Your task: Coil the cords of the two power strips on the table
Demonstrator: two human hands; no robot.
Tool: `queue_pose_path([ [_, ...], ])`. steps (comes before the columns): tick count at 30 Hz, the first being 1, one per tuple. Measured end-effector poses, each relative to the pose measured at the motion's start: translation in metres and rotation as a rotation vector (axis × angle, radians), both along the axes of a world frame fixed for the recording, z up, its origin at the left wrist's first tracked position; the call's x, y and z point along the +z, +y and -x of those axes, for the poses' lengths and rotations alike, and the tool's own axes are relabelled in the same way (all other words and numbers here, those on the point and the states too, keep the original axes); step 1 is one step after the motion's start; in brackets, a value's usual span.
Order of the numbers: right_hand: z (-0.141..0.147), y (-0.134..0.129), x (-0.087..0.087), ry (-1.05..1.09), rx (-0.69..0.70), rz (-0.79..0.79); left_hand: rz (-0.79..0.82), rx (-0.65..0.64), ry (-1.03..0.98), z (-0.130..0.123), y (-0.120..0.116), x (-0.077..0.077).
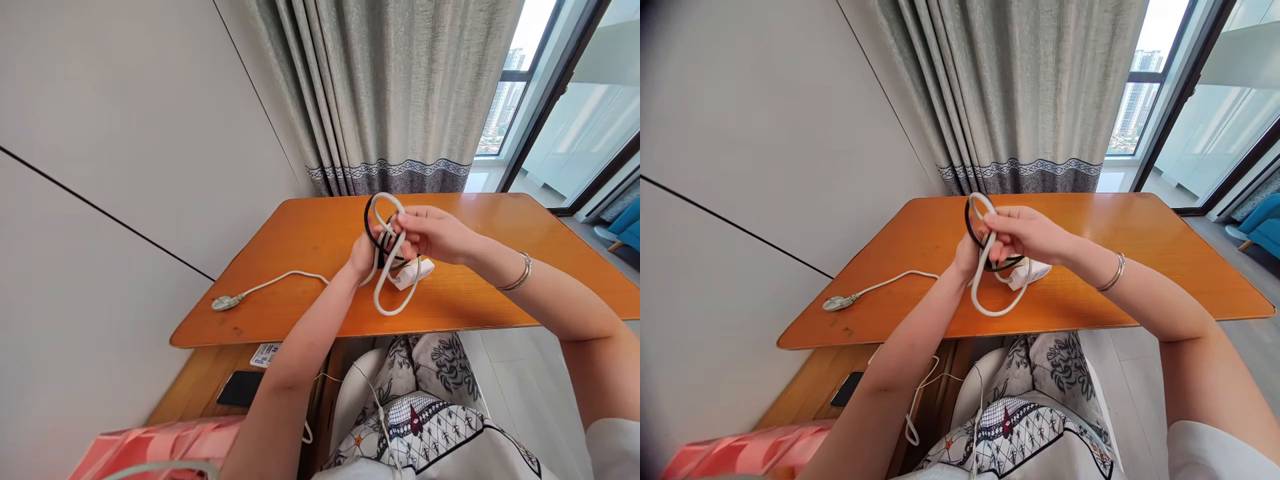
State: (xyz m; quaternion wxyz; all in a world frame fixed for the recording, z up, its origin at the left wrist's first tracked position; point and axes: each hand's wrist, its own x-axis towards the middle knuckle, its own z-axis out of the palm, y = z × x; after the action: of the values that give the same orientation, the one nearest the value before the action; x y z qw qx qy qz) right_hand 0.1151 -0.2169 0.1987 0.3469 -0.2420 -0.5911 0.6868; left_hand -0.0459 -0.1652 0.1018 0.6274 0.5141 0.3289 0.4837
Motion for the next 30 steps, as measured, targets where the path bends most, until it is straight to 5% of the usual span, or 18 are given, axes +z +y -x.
queue_pose_path([
  [5,0.009,0.024,0.002,0.263,-0.355,0.226,-0.130,-0.145,-0.053,0.003,0.000,0.000],
  [10,0.009,0.043,0.005,0.375,-0.473,0.296,-0.211,-0.267,0.054,0.005,-0.003,0.001],
  [14,0.012,0.042,-0.001,0.388,-0.568,0.326,-0.204,-0.190,0.091,-0.001,-0.006,0.003],
  [17,0.021,0.028,-0.014,0.402,-0.663,0.205,-0.173,-0.116,0.100,-0.006,-0.009,0.005],
  [21,0.032,0.009,-0.025,0.400,-0.680,0.133,-0.245,-0.054,0.132,-0.011,-0.014,0.009],
  [30,0.019,0.009,-0.026,0.462,-0.610,0.314,-0.338,0.018,0.318,-0.012,-0.015,0.007],
])
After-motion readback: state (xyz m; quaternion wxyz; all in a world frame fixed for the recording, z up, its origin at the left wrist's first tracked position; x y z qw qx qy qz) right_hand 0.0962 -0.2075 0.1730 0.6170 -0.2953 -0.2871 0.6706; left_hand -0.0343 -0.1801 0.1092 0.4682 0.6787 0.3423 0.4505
